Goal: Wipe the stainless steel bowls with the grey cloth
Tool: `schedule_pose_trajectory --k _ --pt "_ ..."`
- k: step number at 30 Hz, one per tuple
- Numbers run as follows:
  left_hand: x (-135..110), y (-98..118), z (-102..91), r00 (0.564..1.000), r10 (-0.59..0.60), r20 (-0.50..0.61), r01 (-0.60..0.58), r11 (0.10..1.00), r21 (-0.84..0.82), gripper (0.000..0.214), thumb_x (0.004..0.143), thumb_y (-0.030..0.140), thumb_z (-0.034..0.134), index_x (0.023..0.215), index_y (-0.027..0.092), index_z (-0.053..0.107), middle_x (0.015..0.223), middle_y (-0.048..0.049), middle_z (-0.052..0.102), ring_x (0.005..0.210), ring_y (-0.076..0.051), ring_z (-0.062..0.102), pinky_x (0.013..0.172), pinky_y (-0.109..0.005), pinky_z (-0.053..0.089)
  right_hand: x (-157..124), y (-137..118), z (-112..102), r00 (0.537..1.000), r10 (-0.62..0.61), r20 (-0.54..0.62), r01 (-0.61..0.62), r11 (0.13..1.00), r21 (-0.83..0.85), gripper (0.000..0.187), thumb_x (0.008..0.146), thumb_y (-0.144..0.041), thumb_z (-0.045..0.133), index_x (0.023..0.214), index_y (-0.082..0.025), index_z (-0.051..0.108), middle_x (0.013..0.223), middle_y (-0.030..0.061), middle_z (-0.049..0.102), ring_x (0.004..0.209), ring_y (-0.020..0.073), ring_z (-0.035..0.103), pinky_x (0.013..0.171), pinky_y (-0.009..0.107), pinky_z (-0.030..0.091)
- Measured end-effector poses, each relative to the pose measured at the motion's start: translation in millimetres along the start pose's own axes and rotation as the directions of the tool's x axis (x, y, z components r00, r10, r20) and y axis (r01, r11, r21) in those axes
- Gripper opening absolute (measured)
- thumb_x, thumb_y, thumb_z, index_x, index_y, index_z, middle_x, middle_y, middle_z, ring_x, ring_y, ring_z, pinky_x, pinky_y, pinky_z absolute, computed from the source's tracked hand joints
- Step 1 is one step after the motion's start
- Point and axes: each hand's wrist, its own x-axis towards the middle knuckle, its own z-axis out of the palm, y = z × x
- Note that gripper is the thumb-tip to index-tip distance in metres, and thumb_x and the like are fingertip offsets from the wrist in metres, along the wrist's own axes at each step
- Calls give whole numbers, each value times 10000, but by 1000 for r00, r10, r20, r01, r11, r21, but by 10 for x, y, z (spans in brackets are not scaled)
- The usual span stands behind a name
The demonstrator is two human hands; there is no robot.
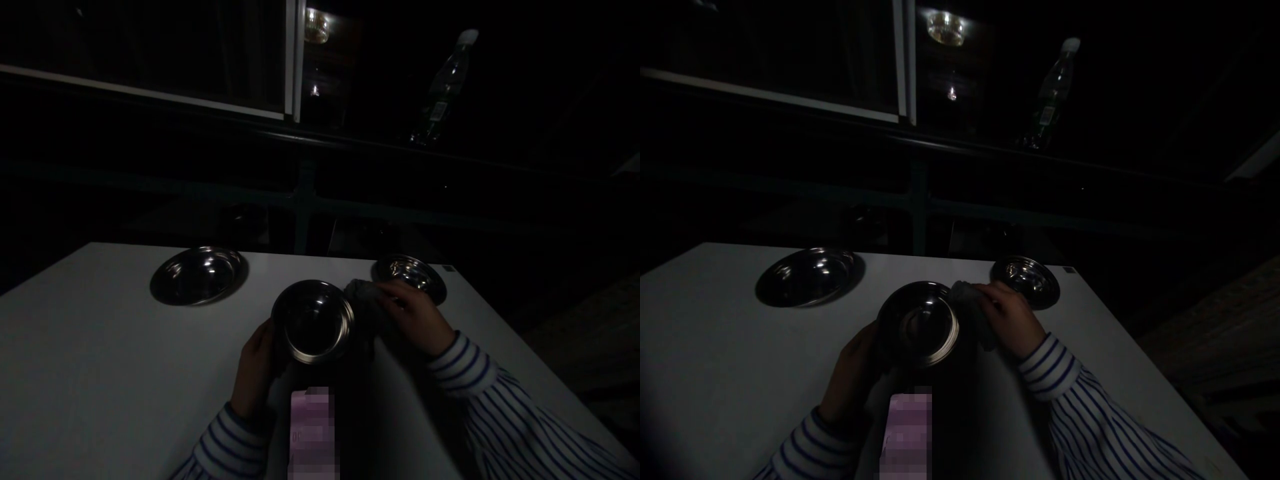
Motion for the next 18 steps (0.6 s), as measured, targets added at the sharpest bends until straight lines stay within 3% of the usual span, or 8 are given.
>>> schedule_pose_trajectory --k 3,8,12,18 --pt "11 -15 -3 999 -38 37 41 997 -70 460 764 461 494 1094 149 570 506 28 540 415 -111 440 389 -218 340 -40 105 85 973 230 -21 -216 938 271 294 775 -369 533 948 -172 666 940 69 676 890 210 617 792 335 486" --pt "11 -30 -5 997 -30 73 35 997 -63 453 757 479 495 1052 145 575 452 49 495 396 -97 409 370 -197 312 -144 166 108 861 499 94 -463 696 548 428 621 -504 651 871 -157 665 816 58 687 742 206 630 674 316 502" --pt "3 -42 13 994 -13 109 21 997 -74 448 774 458 482 1084 141 549 461 55 495 399 -94 413 375 -195 316 -342 271 26 809 571 138 -539 627 563 480 575 -527 682 870 -149 663 815 60 683 765 209 625 710 317 486" --pt "-17 -68 71 986 -8 164 18 998 -62 464 782 442 489 1119 126 534 474 49 502 413 -95 426 388 -200 329 -807 562 -110 782 557 279 -622 667 410 455 657 -483 594 937 -128 640 824 70 680 810 224 626 770 347 473"
